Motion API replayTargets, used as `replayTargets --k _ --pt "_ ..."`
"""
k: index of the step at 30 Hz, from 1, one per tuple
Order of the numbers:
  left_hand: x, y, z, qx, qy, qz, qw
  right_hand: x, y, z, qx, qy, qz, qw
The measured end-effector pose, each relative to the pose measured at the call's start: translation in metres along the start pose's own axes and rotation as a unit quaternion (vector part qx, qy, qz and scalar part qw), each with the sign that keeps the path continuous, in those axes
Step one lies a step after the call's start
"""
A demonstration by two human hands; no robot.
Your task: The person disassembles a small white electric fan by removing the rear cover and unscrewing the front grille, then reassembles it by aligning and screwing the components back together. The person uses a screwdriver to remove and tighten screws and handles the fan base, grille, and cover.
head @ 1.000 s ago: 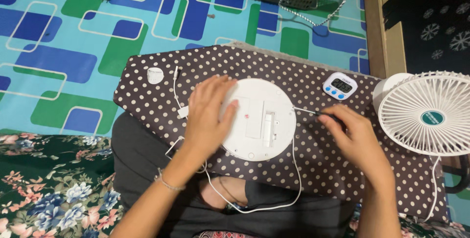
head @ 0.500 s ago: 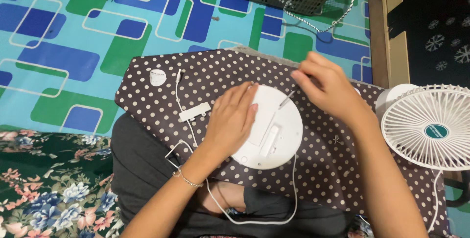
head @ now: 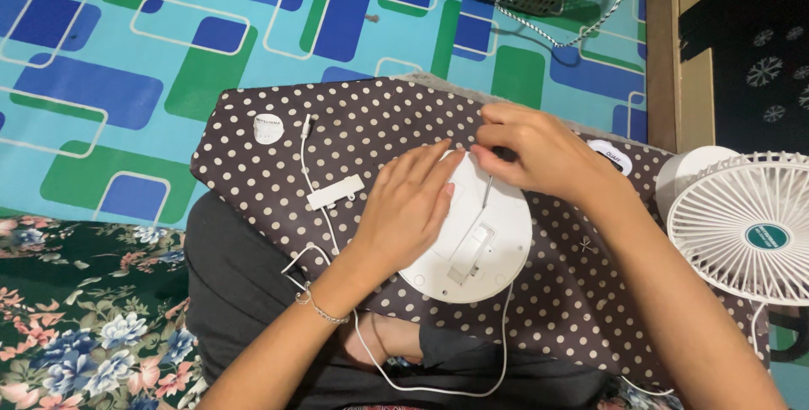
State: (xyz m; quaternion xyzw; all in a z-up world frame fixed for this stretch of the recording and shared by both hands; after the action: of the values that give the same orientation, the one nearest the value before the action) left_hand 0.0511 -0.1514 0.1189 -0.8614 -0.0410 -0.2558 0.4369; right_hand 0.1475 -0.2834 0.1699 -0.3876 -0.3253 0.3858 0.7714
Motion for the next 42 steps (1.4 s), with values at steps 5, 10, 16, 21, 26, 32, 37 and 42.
replayTargets --k 5,10,16,21,26,32,37,42 --pt "-0.001 0.002 0.002 0.005 -0.012 0.004 1.000 0.013 0.017 -0.014 0.003 0.017 0.084 0.996" --pt "0.000 0.001 0.004 -0.013 -0.043 0.006 0.999 0.001 0.030 -0.026 0.028 0.082 0.125 0.988" --pt "-0.005 0.003 0.003 -0.013 -0.045 -0.005 0.999 -0.016 0.030 -0.032 0.118 0.080 0.049 0.989" --pt "0.001 0.001 0.004 -0.006 -0.034 -0.016 0.999 -0.017 0.033 -0.040 0.197 0.071 0.054 0.976" --pt "-0.001 0.002 0.004 -0.010 -0.036 -0.013 0.999 -0.033 0.027 -0.052 0.203 0.142 0.005 0.969" --pt "0.000 0.003 0.005 -0.019 -0.043 -0.005 0.999 -0.052 -0.003 -0.021 0.028 0.083 -0.120 0.989" --pt "0.000 0.002 0.004 -0.015 -0.045 -0.008 0.999 -0.053 -0.014 0.019 -0.103 0.041 -0.145 0.983" --pt "0.001 -0.001 0.000 -0.001 -0.028 -0.014 1.000 -0.052 -0.016 0.063 -0.252 0.012 -0.154 0.955"
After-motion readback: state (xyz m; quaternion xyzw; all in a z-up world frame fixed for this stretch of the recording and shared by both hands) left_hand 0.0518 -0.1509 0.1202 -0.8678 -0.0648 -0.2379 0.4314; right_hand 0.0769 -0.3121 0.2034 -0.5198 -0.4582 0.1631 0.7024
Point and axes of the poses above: each hand's wrist, its own x-axis towards the middle knuckle, its own y-axis out of the palm, z = x × y, the point moved 6 cm from there along x, towards the middle knuckle, and after that the axes turned 7 degrees about x, right-handed, at the moved point
